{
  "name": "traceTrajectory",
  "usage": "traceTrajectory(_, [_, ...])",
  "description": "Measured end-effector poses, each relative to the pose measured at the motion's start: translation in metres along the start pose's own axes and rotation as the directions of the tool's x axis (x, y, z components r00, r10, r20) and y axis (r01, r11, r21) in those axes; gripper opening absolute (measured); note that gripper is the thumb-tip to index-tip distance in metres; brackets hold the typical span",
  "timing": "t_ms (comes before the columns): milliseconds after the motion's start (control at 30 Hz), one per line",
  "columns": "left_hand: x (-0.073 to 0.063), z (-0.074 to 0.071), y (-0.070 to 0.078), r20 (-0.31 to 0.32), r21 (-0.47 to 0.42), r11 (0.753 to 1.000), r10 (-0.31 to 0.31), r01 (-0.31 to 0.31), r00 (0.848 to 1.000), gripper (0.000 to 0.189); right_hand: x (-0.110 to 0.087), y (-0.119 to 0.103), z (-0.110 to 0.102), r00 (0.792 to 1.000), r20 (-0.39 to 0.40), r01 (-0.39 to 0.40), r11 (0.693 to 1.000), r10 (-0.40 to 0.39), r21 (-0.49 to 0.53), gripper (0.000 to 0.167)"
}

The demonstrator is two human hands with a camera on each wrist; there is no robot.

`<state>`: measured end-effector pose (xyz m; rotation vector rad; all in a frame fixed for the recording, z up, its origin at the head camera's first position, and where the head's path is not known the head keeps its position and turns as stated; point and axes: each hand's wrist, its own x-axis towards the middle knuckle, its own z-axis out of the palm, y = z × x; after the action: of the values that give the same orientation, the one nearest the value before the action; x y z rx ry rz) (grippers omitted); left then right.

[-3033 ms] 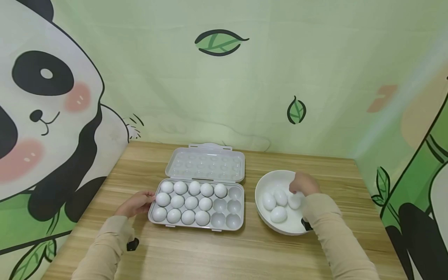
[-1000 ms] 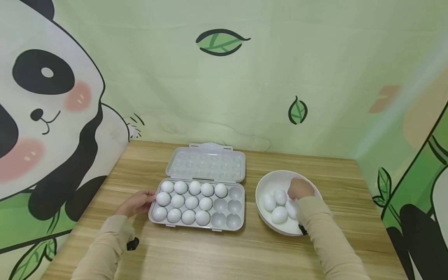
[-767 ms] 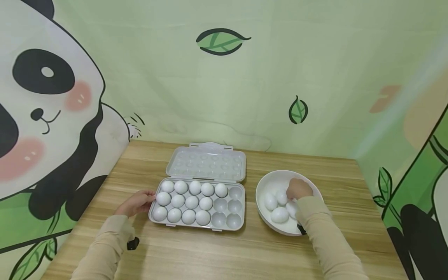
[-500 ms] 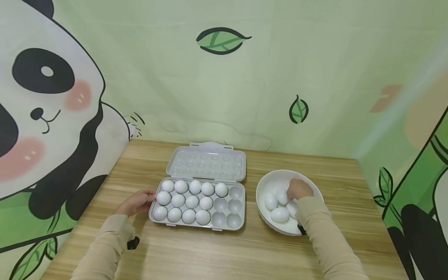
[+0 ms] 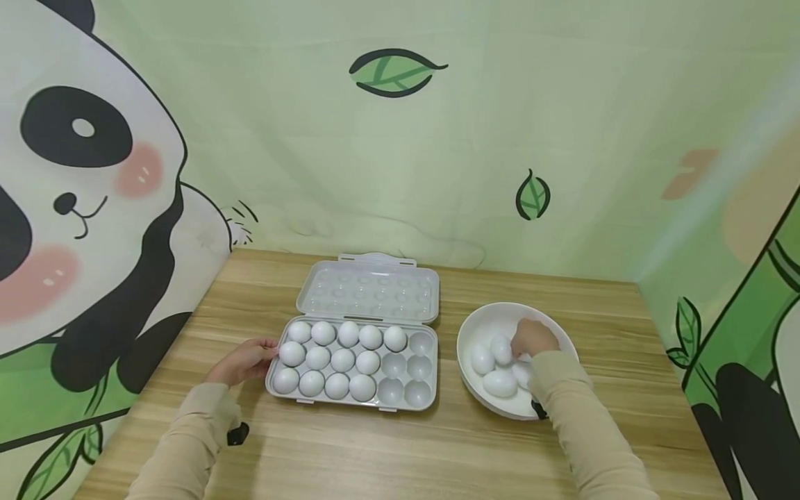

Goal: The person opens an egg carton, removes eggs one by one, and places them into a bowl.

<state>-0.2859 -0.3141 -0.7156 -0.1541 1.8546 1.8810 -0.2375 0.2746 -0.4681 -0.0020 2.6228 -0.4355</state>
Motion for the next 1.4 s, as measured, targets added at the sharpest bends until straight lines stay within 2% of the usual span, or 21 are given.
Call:
traceTrajectory(67, [-0.026, 0.021, 0.026, -0.007, 0.014, 1.0, 0.004, -0.004, 1.0, 0.013, 0.0, 0.001, 0.0, 1.0, 0.004, 0.003, 1.0, -0.003, 0.012, 0.03])
traceTrajectory(133, [-0.047, 0.041, 0.047, -0.036, 0.04, 0.999, -0.005, 0.007, 0.999, 0.01, 0.0, 0.001, -0.001, 1.0, 0.008, 0.003, 1.0, -0.003, 0.024, 0.03])
traceTrajectory(167, [-0.061, 0.053, 0.062, -0.067, 0.065, 0.998, -0.022, 0.027, 0.997, 0.008, 0.0, 0.002, -0.001, 1.0, 0.006, 0.004, 1.0, -0.005, 0.027, 0.03])
traceTrajectory(267, [-0.086, 0.077, 0.089, -0.096, 0.1, 0.994, -0.031, 0.041, 0.995, 0.005, 0.001, 0.003, -0.001, 1.0, 0.001, 0.011, 0.999, -0.012, 0.031, 0.027])
traceTrajectory(333, [-0.094, 0.084, 0.1, -0.094, 0.063, 0.997, -0.045, 0.051, 0.995, 0.008, 0.001, 0.003, -0.002, 1.0, -0.008, 0.02, 0.999, -0.019, 0.034, 0.024])
traceTrajectory(433, [-0.096, 0.087, 0.105, -0.106, 0.041, 0.997, -0.062, 0.067, 0.992, 0.012, 0.001, 0.003, -0.005, 0.999, -0.022, 0.039, 0.997, -0.038, 0.068, 0.022])
traceTrajectory(633, [-0.087, 0.077, 0.09, -0.106, 0.116, 0.992, -0.034, 0.047, 0.994, 0.008, -0.002, -0.002, -0.014, 0.998, -0.022, 0.058, 0.99, -0.055, 0.127, 0.029])
traceTrajectory(733, [-0.087, 0.076, 0.089, -0.105, 0.115, 0.993, -0.023, 0.036, 0.994, 0.006, -0.002, -0.008, -0.018, 0.998, -0.032, 0.059, 0.99, -0.055, 0.126, 0.03])
traceTrajectory(933, [-0.088, 0.077, 0.091, -0.113, 0.127, 0.991, -0.033, 0.047, 0.993, 0.005, -0.003, -0.03, -0.026, 0.996, -0.05, 0.073, 0.989, -0.067, 0.126, 0.036])
traceTrajectory(1100, [-0.092, 0.08, 0.099, -0.104, 0.101, 0.993, -0.048, 0.058, 0.993, 0.006, -0.005, -0.057, -0.027, 0.989, -0.068, 0.138, 0.98, -0.13, 0.143, 0.041])
traceTrajectory(1233, [-0.098, 0.086, 0.107, -0.11, 0.061, 0.996, -0.063, 0.07, 0.992, 0.005, -0.004, -0.079, -0.019, 0.974, -0.074, 0.222, 0.961, -0.212, 0.165, 0.038])
traceTrajectory(1300, [-0.098, 0.088, 0.108, -0.12, 0.085, 0.994, -0.059, 0.069, 0.991, 0.007, -0.004, -0.09, -0.014, 0.96, -0.084, 0.278, 0.946, -0.267, 0.167, 0.037])
traceTrajectory(1400, [-0.084, 0.074, 0.089, -0.092, 0.108, 0.994, -0.027, 0.036, 0.995, 0.015, -0.003, -0.105, -0.004, 0.936, -0.108, 0.348, 0.924, -0.334, 0.157, 0.036])
